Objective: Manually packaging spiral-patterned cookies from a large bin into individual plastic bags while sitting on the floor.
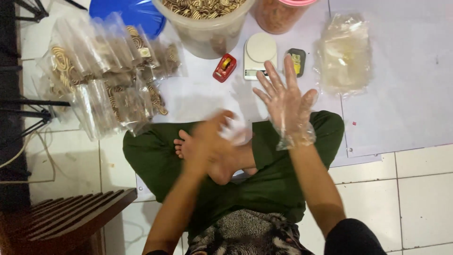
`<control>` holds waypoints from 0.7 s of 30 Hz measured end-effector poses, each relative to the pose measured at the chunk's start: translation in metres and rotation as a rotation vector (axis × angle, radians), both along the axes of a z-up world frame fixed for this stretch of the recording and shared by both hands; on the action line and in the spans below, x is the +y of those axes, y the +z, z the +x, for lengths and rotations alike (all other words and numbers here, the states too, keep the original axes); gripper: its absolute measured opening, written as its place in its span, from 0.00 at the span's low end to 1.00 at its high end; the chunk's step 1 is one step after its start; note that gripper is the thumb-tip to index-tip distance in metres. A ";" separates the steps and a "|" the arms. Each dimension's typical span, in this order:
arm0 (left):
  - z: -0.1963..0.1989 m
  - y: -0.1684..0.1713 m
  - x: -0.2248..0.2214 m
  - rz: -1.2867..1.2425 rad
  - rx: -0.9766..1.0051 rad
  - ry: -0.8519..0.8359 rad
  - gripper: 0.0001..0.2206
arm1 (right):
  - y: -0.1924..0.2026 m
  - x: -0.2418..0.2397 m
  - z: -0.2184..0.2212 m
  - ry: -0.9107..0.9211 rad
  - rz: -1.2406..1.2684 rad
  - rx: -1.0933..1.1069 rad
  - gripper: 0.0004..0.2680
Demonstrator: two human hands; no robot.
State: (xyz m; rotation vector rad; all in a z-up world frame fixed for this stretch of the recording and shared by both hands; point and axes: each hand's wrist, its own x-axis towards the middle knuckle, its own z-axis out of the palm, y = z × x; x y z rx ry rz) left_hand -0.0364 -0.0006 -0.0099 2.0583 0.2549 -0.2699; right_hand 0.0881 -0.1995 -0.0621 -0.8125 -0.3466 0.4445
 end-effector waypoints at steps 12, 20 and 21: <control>0.010 -0.026 -0.098 0.171 -0.721 -0.211 0.12 | -0.022 -0.010 0.006 -0.505 0.305 0.385 0.25; -0.013 -0.005 -0.090 0.014 -0.606 -0.160 0.12 | 0.006 -0.004 -0.005 -0.384 0.366 0.266 0.32; -0.017 -0.002 -0.088 -0.003 -0.537 -0.135 0.12 | 0.013 0.000 -0.007 -0.432 0.369 0.296 0.33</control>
